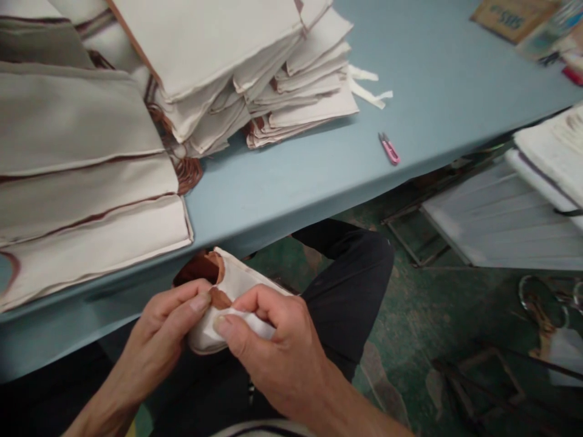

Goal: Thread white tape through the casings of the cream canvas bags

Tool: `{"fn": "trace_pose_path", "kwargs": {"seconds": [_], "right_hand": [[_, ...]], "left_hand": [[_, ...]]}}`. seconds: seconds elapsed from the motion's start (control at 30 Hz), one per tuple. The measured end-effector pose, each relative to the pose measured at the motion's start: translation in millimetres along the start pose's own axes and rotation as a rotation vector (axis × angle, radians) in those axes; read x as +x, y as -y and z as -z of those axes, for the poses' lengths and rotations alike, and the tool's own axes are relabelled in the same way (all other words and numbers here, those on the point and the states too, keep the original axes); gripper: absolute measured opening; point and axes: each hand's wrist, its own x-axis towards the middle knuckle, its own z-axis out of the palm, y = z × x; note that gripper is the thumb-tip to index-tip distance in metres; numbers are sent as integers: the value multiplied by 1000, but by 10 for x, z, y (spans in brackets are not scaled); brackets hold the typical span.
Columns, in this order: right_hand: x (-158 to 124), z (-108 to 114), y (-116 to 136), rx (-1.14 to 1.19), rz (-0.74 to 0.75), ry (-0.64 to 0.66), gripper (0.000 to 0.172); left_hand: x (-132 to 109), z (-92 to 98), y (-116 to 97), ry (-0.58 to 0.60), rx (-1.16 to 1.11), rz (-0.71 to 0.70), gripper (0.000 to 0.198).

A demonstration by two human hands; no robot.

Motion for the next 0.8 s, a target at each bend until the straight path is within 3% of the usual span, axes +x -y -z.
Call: {"fn": "trace_pose_path", "kwargs": {"seconds": [0.3,0.8], "right_hand": [[-33,-39,-38,-206,103,-151,23],[60,-143,-159,-451,222,-277,21]], "left_hand": [[-50,-25,115,-6,135,-127,49],[40,-44,289,-31,-5,-155,47]]}}
